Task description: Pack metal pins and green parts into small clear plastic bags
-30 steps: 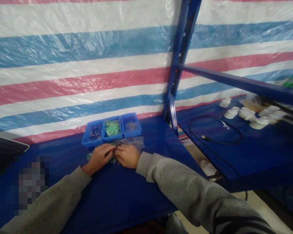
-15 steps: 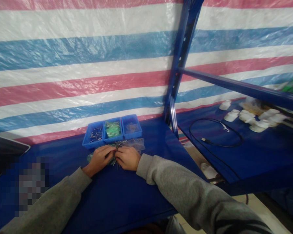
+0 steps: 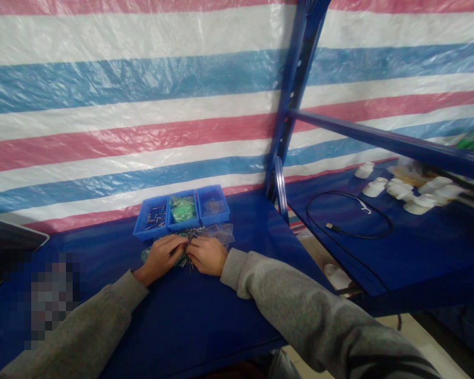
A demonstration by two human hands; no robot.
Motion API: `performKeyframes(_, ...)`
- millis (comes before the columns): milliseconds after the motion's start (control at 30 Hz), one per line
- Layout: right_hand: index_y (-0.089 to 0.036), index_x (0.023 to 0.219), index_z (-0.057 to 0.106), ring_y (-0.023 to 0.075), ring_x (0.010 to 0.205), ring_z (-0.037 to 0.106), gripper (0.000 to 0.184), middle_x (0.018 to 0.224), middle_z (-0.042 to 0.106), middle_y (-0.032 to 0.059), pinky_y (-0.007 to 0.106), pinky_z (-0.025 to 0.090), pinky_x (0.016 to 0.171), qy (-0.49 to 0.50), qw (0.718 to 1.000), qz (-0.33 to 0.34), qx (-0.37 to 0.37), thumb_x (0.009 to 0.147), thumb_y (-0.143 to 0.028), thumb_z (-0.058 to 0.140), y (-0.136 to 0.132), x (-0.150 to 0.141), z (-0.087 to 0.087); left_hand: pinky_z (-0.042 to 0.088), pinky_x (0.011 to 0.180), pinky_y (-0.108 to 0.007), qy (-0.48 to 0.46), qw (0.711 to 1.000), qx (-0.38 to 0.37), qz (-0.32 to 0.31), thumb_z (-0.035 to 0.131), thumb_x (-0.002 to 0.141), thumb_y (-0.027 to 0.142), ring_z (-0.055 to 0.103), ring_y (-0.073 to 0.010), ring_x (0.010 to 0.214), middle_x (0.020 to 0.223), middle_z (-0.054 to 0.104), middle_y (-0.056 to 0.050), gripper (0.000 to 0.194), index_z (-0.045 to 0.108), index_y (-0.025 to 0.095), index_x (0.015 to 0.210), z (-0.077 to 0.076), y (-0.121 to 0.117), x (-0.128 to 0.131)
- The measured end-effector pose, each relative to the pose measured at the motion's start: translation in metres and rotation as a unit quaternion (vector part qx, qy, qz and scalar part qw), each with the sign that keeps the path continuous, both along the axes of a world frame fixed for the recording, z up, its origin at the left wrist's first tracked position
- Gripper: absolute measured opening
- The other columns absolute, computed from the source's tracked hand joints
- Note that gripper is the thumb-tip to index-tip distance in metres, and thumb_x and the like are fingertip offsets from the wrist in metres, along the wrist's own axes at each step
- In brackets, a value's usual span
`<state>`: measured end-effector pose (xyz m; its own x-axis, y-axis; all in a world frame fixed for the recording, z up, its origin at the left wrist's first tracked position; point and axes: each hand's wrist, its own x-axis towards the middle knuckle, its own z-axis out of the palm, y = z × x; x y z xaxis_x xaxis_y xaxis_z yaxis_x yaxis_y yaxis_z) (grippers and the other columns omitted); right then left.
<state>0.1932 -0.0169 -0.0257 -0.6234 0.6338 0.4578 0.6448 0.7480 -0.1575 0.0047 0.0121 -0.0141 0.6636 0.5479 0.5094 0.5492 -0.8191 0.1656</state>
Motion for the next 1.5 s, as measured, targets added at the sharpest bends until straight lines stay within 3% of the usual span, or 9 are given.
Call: performKeyframes(1500, -0.017, 0.087, 0.059, 0.0153, 0.082, 0.052, 0.019, 0.085, 0.059, 0.0051, 0.026, 0.038, 0.072, 0.009, 1.000, 0.014, -0.016, 0.090, -0.023, 0.041, 0.0002, 0.0032, 0.0006, 0.048, 0.076, -0.029, 0.020, 1.000, -0.015, 0.003, 0.047, 0.085, 0.018, 0.061, -0.0164, 0.081, 0.088, 0.066, -0.006, 0.016, 0.061, 0.016, 0.094, -0.0001, 0.0015, 0.0024)
